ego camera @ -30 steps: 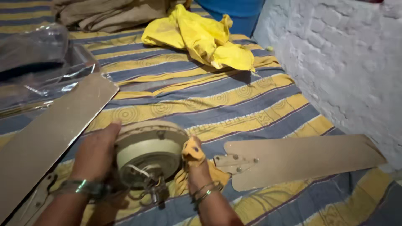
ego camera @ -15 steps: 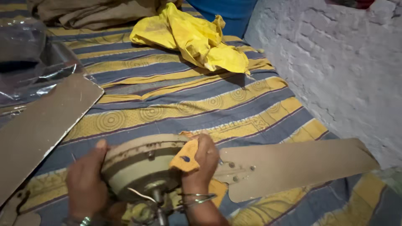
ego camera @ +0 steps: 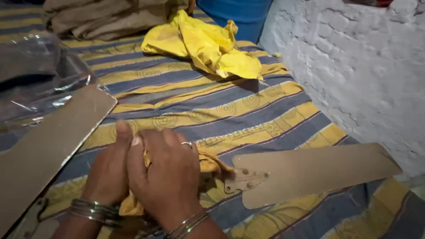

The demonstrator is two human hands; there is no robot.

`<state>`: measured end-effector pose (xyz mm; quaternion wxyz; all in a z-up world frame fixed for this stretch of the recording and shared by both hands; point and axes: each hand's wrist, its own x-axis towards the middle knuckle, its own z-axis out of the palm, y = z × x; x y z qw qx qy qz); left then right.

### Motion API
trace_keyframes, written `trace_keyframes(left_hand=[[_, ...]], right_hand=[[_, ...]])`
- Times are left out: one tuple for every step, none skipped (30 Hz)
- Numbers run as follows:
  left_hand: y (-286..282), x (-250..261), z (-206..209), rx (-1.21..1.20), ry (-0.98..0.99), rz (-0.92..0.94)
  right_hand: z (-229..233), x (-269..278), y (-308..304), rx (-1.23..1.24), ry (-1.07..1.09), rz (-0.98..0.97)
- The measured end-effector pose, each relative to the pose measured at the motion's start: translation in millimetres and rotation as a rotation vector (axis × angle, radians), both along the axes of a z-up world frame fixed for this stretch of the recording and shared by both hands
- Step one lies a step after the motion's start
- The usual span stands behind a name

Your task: The person uses a screwdriver to tighten screws on a ceiling fan motor housing, then wipes the housing with a yellow cloth. The person handles the motor housing and fan blades on a bed.

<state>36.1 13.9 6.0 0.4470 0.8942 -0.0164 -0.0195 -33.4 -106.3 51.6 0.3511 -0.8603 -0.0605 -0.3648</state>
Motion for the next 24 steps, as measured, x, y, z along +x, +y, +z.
trace_keyframes(left_hand=[[-1,-6,0,0.057,-0.036,-0.004],[-1,-11,-1,0.113,-0.073,-0.008],[-3,-14,-2,0.157,-0.113,-0.016],[-5,-16,-2,0.201,-0.152,-0.024],[-5,-18,-2,0.246,-0.192,-0.029],[-5,-20,0,0.181,-0.156,-0.014],[-7,-21,2,0.111,-0.124,0.0],[-8,-21,5,0.042,-0.092,0.014],[-9,-22,8,0.034,-0.079,0.015],[-11,-23,10,0.025,-0.065,0.016],[-11,-24,12,0.019,-0.052,0.019],[-12,-24,14,-0.013,-0.028,0.017],[-11,-24,16,-0.043,-0.002,0.014],[-10,-25,17,-0.073,0.023,0.011],[-10,-24,18,-0.094,0.019,0.013],[-9,-23,19,-0.116,0.014,0.015],[-9,-23,18,-0.138,0.009,0.018],[-8,-21,17,-0.142,0.01,0.035],[-7,-19,17,-0.144,0.014,0.053],[-6,-18,16,-0.146,0.019,0.071],[-4,-15,15,-0.112,-0.008,0.065],[-2,-12,14,-0.078,-0.034,0.059],[0,-11,12,-0.043,-0.057,0.052],[2,-8,10,-0.051,-0.048,0.053]], right_hand=[[0,-1,-2,-0.02,0.004,-0.001],[-1,-2,-4,-0.039,0.008,-0.001],[-3,-3,-8,-0.063,0.013,-0.006],[-4,-3,-11,-0.055,0.004,-0.021],[-7,-4,-13,-0.046,-0.004,-0.033],[-9,-5,-16,-0.036,-0.013,-0.044],[-12,-4,-20,-0.011,-0.009,-0.037],[-17,-2,-25,0.013,-0.005,-0.029],[-25,-1,-31,0.039,0.003,-0.02],[-35,0,-36,0.077,0.009,-0.006],[-48,3,-42,0.116,0.015,0.011],[-62,8,-48,0.155,0.022,0.027],[-78,14,-55,0.26,0.035,0.036],[-94,22,-63,0.365,0.049,0.046],[-109,30,-73,0.466,0.062,0.055],[-124,33,-86,0.305,0.013,0.049],[-137,31,-98,0.142,-0.036,0.045],[-146,31,-106,-0.021,-0.084,0.041],[-151,30,-111,-0.021,0.049,0.042],[-151,29,-113,-0.022,0.181,0.044],[-145,30,-113,-0.024,0.309,0.045],[-135,30,-108,-0.051,0.241,0.049],[-122,29,-99,-0.076,0.177,0.053],[-105,28,-88,-0.101,0.114,0.057]])
